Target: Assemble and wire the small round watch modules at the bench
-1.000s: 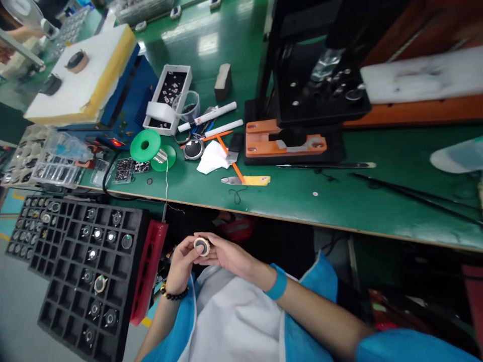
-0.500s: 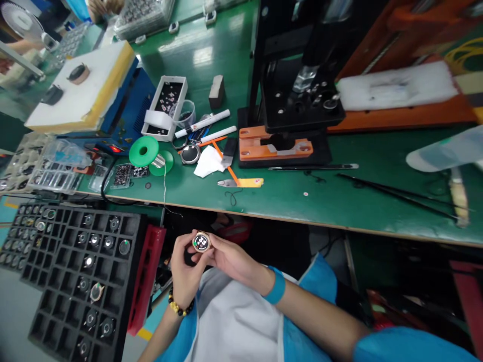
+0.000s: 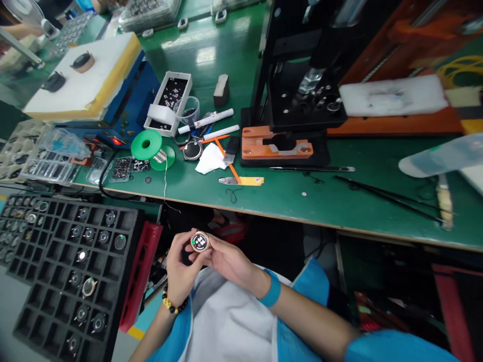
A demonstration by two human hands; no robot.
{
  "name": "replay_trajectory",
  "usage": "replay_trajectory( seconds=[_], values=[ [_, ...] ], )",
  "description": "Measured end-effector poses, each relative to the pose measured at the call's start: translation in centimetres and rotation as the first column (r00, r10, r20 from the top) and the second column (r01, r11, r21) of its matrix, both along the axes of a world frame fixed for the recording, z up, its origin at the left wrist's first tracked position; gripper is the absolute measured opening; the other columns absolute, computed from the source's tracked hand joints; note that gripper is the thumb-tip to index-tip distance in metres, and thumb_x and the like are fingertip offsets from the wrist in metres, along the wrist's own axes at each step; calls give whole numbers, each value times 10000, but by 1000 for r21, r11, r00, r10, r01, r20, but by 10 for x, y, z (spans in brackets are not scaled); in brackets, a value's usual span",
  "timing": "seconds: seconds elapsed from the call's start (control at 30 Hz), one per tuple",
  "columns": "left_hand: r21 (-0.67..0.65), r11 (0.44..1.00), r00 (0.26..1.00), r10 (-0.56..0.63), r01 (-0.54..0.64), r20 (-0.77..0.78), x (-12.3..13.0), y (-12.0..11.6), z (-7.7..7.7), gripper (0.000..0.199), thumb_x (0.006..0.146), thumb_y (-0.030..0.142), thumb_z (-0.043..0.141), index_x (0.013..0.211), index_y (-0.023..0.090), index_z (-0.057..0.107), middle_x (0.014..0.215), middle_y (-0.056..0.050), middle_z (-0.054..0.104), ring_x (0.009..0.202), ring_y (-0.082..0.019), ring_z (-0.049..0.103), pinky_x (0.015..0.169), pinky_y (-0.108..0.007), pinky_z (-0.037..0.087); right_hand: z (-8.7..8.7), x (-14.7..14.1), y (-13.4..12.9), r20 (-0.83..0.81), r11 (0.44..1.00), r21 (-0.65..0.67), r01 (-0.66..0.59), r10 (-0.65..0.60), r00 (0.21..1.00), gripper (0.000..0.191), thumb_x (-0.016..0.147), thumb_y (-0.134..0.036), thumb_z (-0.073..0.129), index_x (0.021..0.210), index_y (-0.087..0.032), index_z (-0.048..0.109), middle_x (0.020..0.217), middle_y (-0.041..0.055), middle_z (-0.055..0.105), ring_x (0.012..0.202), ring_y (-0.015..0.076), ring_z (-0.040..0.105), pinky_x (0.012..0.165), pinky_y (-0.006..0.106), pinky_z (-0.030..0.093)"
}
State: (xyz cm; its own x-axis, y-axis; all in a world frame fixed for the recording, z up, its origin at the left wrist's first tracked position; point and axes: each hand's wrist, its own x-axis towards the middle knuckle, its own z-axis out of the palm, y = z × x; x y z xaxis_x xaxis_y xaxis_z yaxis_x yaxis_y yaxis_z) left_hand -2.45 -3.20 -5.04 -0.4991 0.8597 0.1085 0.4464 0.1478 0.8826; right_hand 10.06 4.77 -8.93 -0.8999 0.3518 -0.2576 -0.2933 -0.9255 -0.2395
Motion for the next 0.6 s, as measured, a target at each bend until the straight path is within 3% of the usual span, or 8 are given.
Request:
replay_trajectory(
  seconds=[0.6],
  values=[
    [7,1000,1000,8,-7,-30,4,2,-3,414,857,237,819,1251,248,693,1148,-82,689,1068,-252,678,928,-384,564,-2,1,-2,13,999,-26,24,-24,1000,375,977,-461,691,1235,-190,704,1048,79,761,920,192,706,949,347,526]
  ],
)
